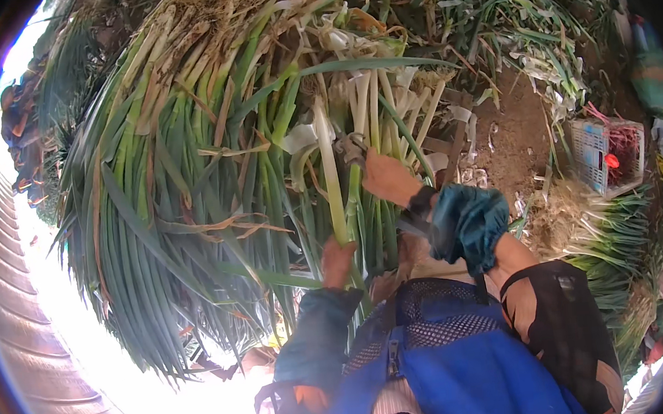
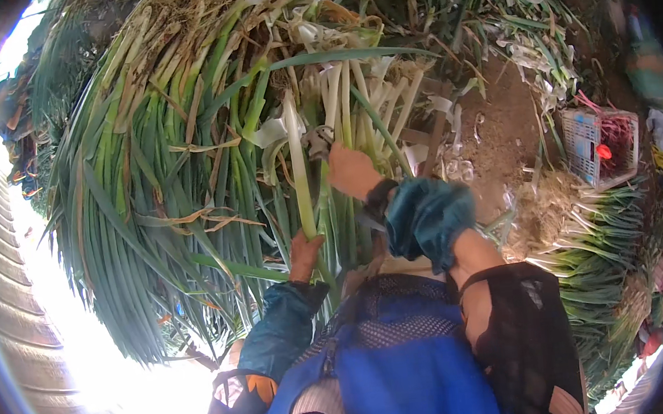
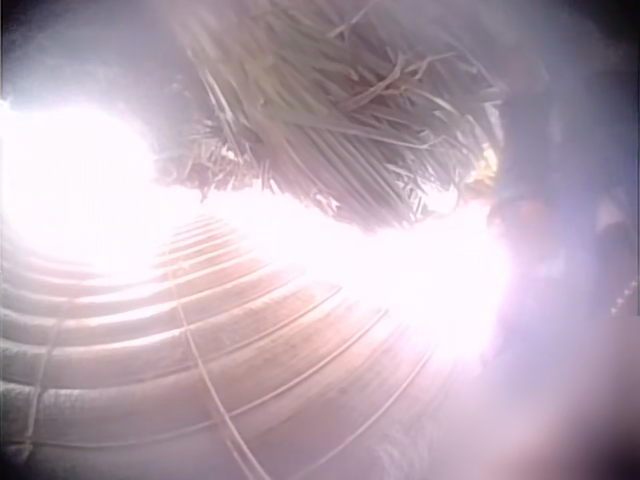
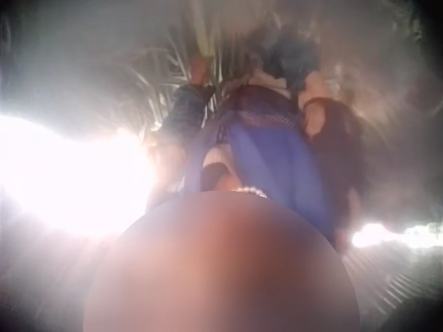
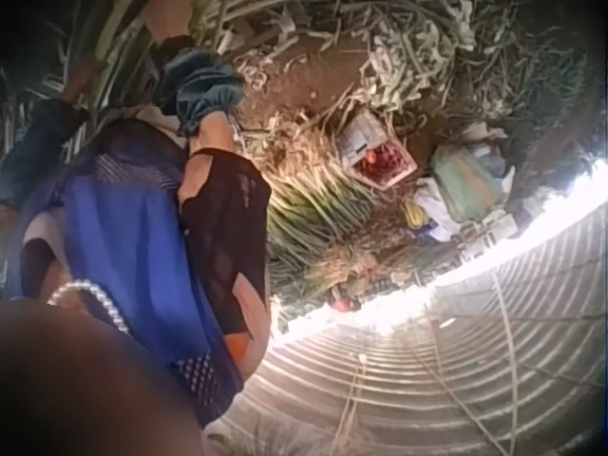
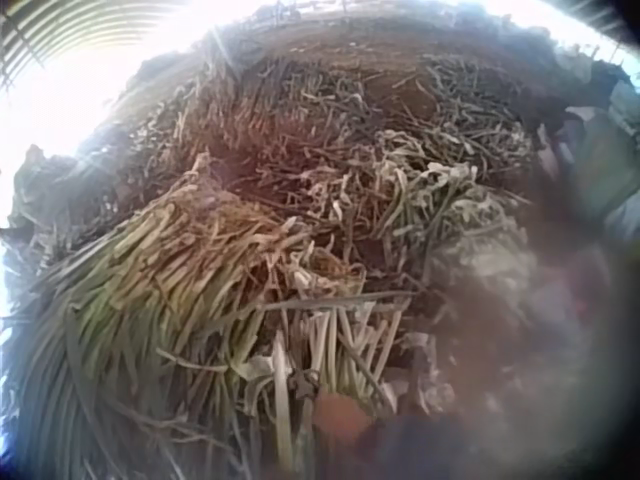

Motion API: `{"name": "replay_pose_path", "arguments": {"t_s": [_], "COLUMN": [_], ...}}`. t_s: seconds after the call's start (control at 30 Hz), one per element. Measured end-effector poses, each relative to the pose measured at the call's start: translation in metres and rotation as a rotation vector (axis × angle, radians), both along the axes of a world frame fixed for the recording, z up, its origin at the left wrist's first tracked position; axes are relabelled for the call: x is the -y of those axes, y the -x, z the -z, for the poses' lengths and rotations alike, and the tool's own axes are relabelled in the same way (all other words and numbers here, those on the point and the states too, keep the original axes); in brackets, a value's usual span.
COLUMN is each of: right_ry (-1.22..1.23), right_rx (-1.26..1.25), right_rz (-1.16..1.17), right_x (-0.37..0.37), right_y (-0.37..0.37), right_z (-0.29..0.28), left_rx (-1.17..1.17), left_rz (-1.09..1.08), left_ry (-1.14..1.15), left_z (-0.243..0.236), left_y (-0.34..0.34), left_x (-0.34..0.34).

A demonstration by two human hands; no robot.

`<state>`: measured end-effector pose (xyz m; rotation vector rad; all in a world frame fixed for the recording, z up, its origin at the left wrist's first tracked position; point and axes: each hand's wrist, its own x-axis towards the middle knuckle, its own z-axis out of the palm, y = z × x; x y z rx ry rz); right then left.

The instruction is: The person uses shears to trim the roots and lower stems of green onions from a large pile. They repeatedly gather bunches, cut the ends, and place the trimmed onions back into the pile. The work continues throughout the clip with consistent hand movements.

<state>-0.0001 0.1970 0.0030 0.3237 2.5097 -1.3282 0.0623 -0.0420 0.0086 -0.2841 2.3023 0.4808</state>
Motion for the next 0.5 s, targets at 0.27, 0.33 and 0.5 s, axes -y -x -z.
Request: {"name": "replay_pose_path", "arguments": {"t_s": [0.27, 0.33, 0.5], "right_ry": [-0.019, -0.043, 0.032], "right_rx": [0.162, 0.113, -0.021], "right_rz": [-0.04, 0.003, -0.174], "right_x": [-0.012, -0.016, -0.027], "right_y": [-0.019, -0.016, -0.034], "right_z": [-0.036, -0.038, -0.042], "left_rx": [0.106, 0.097, 0.085], "left_rz": [-0.014, -0.002, 0.08], "left_ry": [-0.004, -0.005, -0.027], "left_z": [-0.005, -0.012, -0.012], "left_y": [0.002, 0.002, 0.006], "left_x": [-0.002, -0.007, -0.038]}}
